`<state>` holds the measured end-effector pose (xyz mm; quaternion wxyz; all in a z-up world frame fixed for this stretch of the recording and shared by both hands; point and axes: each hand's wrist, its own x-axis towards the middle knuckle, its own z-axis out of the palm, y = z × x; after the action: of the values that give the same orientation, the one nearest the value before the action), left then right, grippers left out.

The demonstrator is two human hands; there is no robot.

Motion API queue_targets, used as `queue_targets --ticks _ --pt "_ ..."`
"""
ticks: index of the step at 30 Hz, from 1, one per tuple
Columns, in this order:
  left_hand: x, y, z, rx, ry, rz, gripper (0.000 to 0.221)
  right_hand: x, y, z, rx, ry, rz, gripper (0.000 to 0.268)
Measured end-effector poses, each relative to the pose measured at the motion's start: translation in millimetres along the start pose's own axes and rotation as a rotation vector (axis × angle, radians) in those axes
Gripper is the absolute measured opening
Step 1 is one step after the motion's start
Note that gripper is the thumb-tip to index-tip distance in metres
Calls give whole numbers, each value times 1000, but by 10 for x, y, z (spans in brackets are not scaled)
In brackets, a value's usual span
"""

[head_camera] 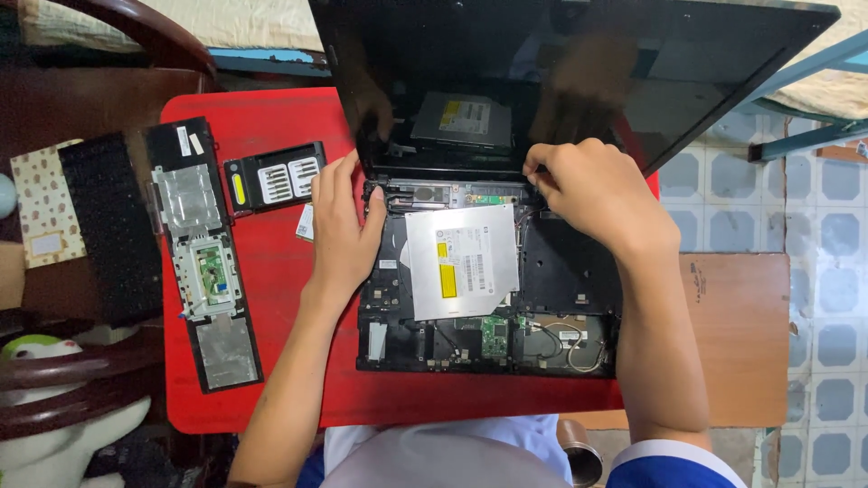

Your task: Disconnecting internal ribbon cables and removing the optical drive from a disassembled laptop.

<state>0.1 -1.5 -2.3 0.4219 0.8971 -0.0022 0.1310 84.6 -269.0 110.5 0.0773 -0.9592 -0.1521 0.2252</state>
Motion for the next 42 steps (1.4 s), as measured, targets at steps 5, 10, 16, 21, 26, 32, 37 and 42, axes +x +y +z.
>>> queue_targets --ticks 5,10,16,21,26,32,37,42 --pt "-12 10 1 -4 4 6 43 8 -33 -26 13 6 -4 23" --pt "-27 -44 19 26 -2 43 43 4 -30 -74 51 -45 18 23" --pt "-17 -40 17 30 -8 36 43 9 -29 -65 49 -30 -5 32" --pt "-24 -21 4 36 -4 61 42 15 6 -34 60 -28 -30 33" --pt "-26 -49 28 48 17 89 42 52 85 31 44 4 -40 26" --pt "-38 -52 29 86 -8 62 43 83 165 78 24 -21 -76 19" --pt "-36 -34 33 75 -19 46 44 68 154 61 55 -21 -84 19" --pt "-40 -43 57 61 15 81 50 57 113 26 33 14 -75 22"
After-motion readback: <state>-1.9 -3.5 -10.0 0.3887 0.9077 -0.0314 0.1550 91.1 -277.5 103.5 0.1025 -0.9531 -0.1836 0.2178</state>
